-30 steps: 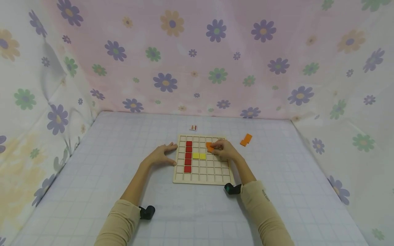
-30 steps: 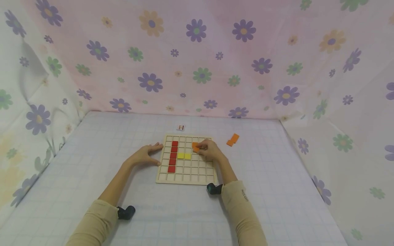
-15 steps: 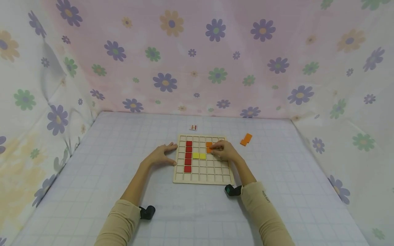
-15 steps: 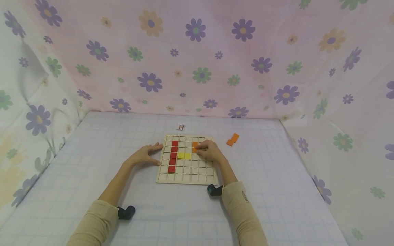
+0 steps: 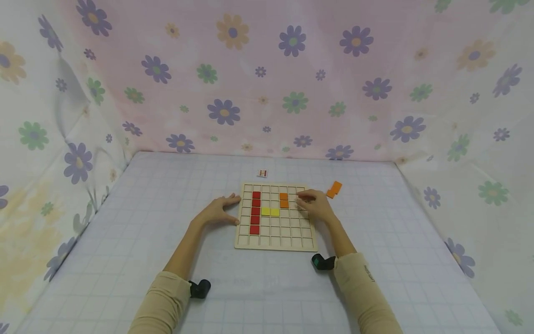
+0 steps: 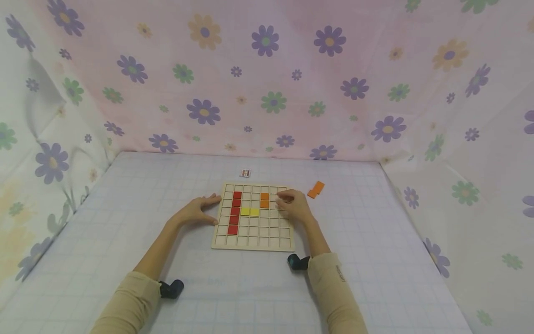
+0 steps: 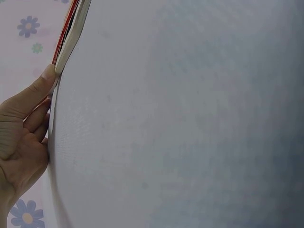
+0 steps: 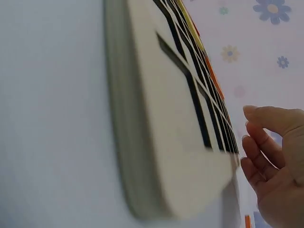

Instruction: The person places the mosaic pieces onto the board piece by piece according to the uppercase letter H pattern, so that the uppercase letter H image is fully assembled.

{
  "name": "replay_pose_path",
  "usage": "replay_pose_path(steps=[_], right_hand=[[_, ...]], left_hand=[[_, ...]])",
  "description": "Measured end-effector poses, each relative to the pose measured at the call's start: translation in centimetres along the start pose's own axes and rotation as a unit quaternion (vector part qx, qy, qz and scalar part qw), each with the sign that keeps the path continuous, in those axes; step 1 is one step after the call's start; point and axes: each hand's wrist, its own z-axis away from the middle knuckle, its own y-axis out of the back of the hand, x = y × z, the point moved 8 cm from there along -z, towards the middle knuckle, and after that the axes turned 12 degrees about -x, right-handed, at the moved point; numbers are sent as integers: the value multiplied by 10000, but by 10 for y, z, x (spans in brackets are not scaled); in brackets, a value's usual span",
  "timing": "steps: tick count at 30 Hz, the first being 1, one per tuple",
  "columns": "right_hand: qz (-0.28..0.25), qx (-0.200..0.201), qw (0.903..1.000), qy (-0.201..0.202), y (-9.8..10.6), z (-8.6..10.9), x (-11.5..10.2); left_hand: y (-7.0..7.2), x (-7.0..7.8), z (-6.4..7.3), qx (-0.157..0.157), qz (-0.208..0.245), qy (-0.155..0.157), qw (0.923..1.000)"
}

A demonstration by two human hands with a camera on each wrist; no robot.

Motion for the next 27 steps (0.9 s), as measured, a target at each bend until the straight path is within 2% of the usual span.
replay_pose_path(steps=[9, 17, 21, 27], right_hand=[[270, 955, 9940, -457, 45, 27, 23], [353, 1581, 9822, -956, 72, 46, 45], [444, 1601, 9813, -973, 77, 49, 49], [707, 1325, 9831, -1048, 77, 46, 56]], left_hand=[[1, 0, 0, -5, 10, -119, 9999], [-1, -2, 1, 16, 204, -64, 9998], [-1, -2, 2, 25, 215, -17, 9998], [0, 0, 1, 44, 152, -77, 9998]])
